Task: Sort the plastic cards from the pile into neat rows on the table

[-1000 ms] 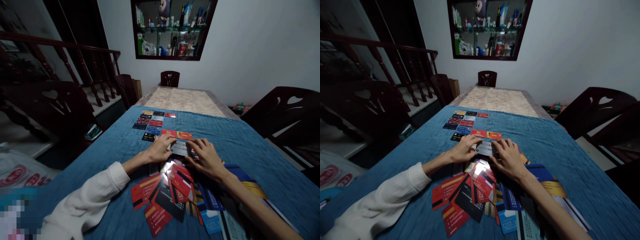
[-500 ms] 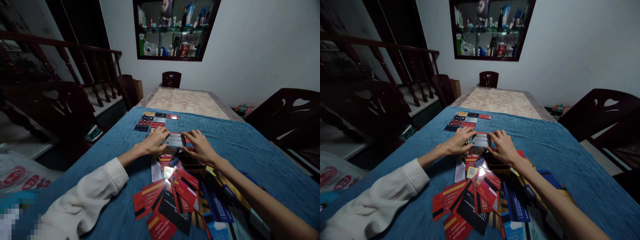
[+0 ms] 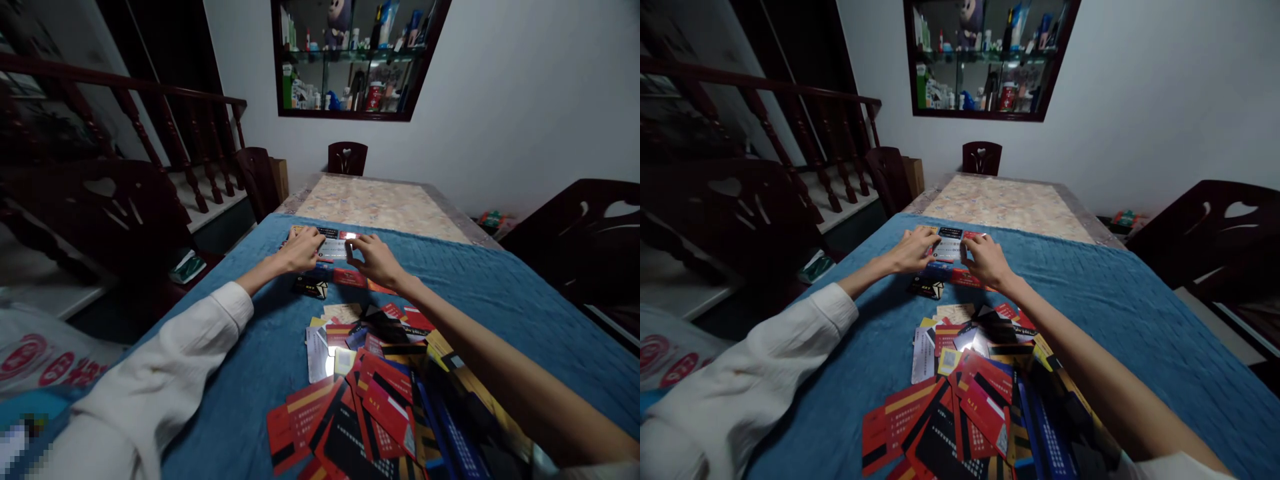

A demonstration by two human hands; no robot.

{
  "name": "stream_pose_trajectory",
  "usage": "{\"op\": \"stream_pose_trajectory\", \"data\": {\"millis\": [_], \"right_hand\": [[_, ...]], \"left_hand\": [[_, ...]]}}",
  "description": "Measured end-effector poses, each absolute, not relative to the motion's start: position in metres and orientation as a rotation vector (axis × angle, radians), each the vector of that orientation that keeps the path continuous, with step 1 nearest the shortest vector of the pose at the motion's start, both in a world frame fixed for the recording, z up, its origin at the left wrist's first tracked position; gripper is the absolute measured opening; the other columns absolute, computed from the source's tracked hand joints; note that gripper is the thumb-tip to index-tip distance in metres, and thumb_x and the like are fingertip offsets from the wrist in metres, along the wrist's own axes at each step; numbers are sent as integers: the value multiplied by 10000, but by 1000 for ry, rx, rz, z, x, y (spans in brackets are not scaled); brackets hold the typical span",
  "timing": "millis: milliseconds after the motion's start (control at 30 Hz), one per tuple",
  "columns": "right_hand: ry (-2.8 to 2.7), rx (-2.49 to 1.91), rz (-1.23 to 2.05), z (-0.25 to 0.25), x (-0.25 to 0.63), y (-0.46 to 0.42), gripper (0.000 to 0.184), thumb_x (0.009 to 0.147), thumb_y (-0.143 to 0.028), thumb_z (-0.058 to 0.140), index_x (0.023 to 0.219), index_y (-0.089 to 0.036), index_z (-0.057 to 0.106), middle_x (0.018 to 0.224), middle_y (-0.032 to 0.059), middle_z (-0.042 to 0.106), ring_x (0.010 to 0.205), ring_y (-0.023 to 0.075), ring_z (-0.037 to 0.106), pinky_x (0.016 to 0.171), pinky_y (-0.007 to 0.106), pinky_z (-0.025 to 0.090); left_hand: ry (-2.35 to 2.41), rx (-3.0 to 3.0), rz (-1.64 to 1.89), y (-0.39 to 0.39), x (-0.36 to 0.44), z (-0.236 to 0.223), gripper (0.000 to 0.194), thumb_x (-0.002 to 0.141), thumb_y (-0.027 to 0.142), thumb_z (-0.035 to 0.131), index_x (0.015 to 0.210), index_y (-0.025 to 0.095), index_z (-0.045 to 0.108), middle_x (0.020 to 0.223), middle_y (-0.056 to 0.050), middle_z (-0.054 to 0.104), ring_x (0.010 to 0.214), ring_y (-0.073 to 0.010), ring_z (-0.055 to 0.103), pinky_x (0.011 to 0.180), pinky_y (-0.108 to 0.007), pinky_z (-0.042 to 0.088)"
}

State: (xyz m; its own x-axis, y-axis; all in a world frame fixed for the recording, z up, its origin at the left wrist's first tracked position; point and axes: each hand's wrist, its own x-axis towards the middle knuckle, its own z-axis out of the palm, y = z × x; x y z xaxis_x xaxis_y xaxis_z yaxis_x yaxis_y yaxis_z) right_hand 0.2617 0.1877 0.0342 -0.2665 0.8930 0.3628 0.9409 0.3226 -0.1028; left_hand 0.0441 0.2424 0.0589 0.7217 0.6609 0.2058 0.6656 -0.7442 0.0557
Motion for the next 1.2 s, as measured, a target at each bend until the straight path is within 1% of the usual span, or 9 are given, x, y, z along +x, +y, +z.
{"op": "stream_pose_trajectory", "data": {"millis": [100,167,400,567,733,833,1033,1200], "right_hand": [[-2229,-1663,-170,40,254,202,169,885,-211,614,1042,-212,677,1114,109,679,1001,276,531,770,343,410],[-2223,-1677,-150,42,250,211,133,893,-208,609,1001,-206,685,1093,110,682,992,270,539,773,340,412],[-2204,-1781,-126,33,244,241,185,891,-205,613,1053,-200,703,1103,111,687,1026,264,543,806,323,406],[-2216,-1842,-121,21,245,261,217,898,-215,577,1059,-198,721,1088,113,696,1004,262,556,805,312,398],[-2226,-1865,-115,9,247,280,245,908,-211,535,1047,-193,736,1072,116,709,984,235,584,867,307,396],[-2223,-1881,-109,1,249,289,272,907,-209,523,1079,-197,734,1102,118,712,1008,231,597,885,302,401],[-2214,-1910,-83,-12,250,300,293,899,-228,525,1099,-201,738,1114,116,726,1014,225,626,867,280,427],[-2212,-1933,-67,-17,251,304,280,886,-218,537,1071,-201,747,1085,124,739,1017,240,639,854,281,438]], "left_hand": [[-1170,-2865,-289,258,44,61,349,822,209,575,1168,164,592,1208,-144,554,1144,-319,475,965,-509,384],[-1201,-2851,-266,268,44,61,374,812,229,599,1180,159,593,1196,-150,554,1137,-328,474,953,-508,388],[-1287,-2824,-177,296,48,55,410,816,232,600,1221,173,593,1210,-151,561,1169,-339,471,985,-526,383],[-1395,-2801,-47,313,57,48,413,813,215,585,1226,199,600,1284,-156,563,1222,-369,475,1005,-566,388],[-1440,-2793,14,326,66,40,428,829,262,588,1251,188,587,1321,-174,561,1260,-377,468,1025,-595,378],[-1450,-2791,22,333,68,35,429,819,232,593,1245,188,592,1319,-168,570,1266,-376,468,1032,-600,372],[-1432,-2781,47,344,72,24,430,807,189,585,1236,170,602,1325,-189,568,1268,-382,460,1010,-600,390],[-1449,-2784,92,347,75,19,408,806,175,578,1211,185,626,1331,-175,573,1269,-374,451,1032,-620,362]]}}
